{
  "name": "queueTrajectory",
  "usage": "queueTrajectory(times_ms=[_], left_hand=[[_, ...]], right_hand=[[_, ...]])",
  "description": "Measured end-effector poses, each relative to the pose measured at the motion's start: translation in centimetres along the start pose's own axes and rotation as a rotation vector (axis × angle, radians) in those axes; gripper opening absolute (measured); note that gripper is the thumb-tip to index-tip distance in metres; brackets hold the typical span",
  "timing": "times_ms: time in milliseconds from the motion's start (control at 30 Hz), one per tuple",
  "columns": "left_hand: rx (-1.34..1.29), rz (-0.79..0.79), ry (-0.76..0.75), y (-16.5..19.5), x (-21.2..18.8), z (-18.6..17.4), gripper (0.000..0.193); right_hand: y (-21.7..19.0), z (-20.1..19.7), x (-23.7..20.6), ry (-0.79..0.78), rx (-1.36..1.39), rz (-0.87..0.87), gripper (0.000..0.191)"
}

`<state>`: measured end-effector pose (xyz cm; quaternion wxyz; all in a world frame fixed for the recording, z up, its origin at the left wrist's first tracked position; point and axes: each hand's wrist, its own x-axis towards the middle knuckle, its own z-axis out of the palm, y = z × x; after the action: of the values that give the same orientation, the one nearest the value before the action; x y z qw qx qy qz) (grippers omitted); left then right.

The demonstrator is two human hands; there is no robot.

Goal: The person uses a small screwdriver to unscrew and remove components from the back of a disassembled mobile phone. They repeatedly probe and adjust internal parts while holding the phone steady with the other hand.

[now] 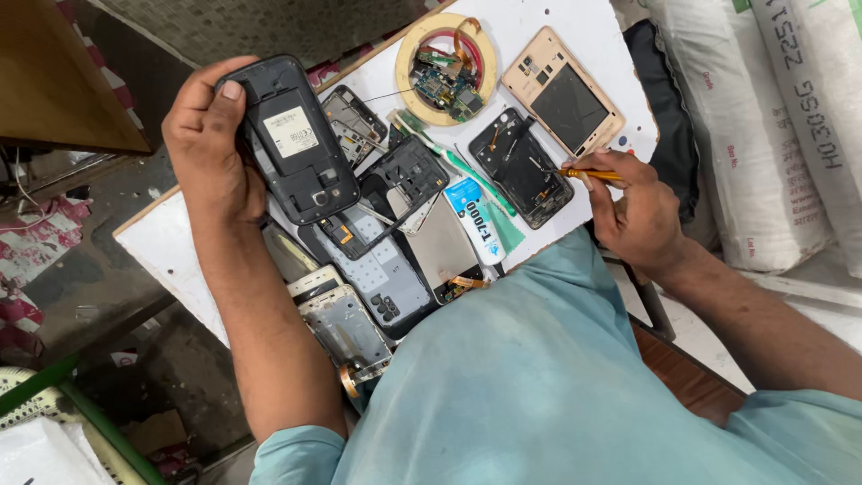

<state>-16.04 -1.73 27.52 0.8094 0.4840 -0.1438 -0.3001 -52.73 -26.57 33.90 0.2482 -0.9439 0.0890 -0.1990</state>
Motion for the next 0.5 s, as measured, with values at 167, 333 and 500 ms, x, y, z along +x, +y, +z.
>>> queueTrajectory(times_ms=[167, 333, 500], left_hand=[[-0.014, 0.005, -0.006, 0.1, -0.1, 0.1, 0.019], [-0.004, -0.026, 0.008, 0.2, 0.0, 0.3, 0.019], [-0.036, -0.033, -0.057, 0.4, -0.1, 0.3, 0.02]], right_hand=[[-0.6, -0.2, 0.2, 0.006, 0.101, 0.05, 0.036], [-1.2, -0.7, 0.4, 0.005, 0.057, 0.134, 0.038], [-2.1, -0.6, 0.7, 0.02, 0.106, 0.169, 0.036]])
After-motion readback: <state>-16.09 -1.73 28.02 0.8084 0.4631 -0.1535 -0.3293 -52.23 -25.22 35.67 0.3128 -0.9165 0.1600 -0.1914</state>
